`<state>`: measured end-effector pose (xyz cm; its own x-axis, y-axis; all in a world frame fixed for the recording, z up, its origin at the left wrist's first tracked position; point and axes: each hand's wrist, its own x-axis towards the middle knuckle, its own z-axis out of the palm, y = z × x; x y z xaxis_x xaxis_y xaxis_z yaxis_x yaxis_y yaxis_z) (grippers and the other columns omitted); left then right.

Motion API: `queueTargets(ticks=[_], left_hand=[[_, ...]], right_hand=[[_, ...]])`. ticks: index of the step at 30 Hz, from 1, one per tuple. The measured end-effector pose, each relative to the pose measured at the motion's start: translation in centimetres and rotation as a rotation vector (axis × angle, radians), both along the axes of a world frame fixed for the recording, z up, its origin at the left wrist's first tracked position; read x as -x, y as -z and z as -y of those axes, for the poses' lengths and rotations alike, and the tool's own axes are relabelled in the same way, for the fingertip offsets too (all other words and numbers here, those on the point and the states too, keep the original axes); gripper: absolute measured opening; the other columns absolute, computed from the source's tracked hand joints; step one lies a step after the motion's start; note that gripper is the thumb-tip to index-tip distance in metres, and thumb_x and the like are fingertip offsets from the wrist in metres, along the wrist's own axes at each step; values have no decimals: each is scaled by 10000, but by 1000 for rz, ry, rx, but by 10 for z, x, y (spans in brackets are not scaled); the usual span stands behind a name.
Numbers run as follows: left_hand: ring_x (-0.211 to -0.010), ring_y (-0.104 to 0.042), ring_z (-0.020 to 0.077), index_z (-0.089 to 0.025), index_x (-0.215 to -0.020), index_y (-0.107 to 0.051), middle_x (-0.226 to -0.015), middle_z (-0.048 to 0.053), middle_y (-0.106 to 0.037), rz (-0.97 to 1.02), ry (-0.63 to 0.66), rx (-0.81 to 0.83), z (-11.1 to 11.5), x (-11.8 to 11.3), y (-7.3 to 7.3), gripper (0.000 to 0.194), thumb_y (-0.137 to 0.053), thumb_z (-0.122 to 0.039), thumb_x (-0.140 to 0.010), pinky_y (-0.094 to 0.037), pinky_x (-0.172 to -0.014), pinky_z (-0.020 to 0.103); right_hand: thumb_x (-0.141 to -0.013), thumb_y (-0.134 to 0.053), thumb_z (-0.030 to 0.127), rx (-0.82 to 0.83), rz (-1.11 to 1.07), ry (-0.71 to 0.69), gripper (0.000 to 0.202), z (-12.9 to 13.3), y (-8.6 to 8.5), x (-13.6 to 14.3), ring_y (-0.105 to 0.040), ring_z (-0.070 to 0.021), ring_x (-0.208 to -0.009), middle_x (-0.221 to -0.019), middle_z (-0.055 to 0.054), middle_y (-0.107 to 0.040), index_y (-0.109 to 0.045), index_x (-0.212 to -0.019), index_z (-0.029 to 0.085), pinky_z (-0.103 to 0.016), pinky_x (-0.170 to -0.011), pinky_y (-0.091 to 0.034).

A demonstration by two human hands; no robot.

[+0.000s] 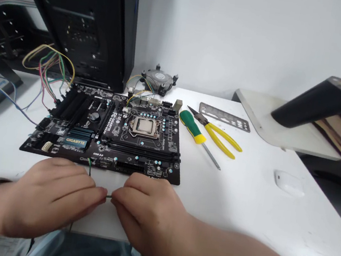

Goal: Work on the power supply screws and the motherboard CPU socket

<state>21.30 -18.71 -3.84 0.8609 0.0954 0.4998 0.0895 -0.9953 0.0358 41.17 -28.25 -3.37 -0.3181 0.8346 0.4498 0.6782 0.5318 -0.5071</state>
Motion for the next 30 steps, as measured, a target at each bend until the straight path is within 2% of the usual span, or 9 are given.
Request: queueTargets(ticks=[6,10,21,25,30], left_hand=[[-531,-550,133,-214,-757,-605,-611,-48,-596,-69,-52,149,0,-1,-5,349,-377,-243,-1020,-371,-523,305],[-528,-561,128,-209,-745,-594,-612,-45,-606,-90,-57,205,0,-2,-5,348,-371,-220,-1011,-389,-528,294],[-537,-574,130,-213,-820,-579,-665,-46,-618,-79,-80,342,3,-4,-6,217,-425,-199,-973,-423,-541,272],[-556,-597,121,-213,-851,-609,-682,-53,-639,-95,-81,444,4,-4,-8,172,-464,-197,-943,-436,-546,251],[-524,-551,99,-223,-834,-638,-644,-72,-613,-78,-127,571,4,-5,-12,120,-537,-168,-872,-402,-515,214]], right_hand=[[-953,-482,82,-13,23,-2,223,1,1,-1,-538,-111,-629,-719,-44,-599,-651,-813,123,-214,-546,-424],[-957,-470,84,-21,32,4,232,1,3,-1,-544,-110,-630,-721,-42,-601,-645,-811,128,-215,-544,-429],[-955,-465,84,-39,50,12,232,-1,4,-1,-531,-108,-620,-727,-42,-604,-648,-818,125,-218,-543,-415],[-965,-465,94,-55,70,27,245,0,3,0,-535,-103,-619,-728,-36,-600,-641,-799,134,-217,-538,-416],[-969,-456,99,-71,102,33,252,1,3,0,-521,-102,-611,-721,-26,-589,-638,-803,147,-226,-533,-408]])
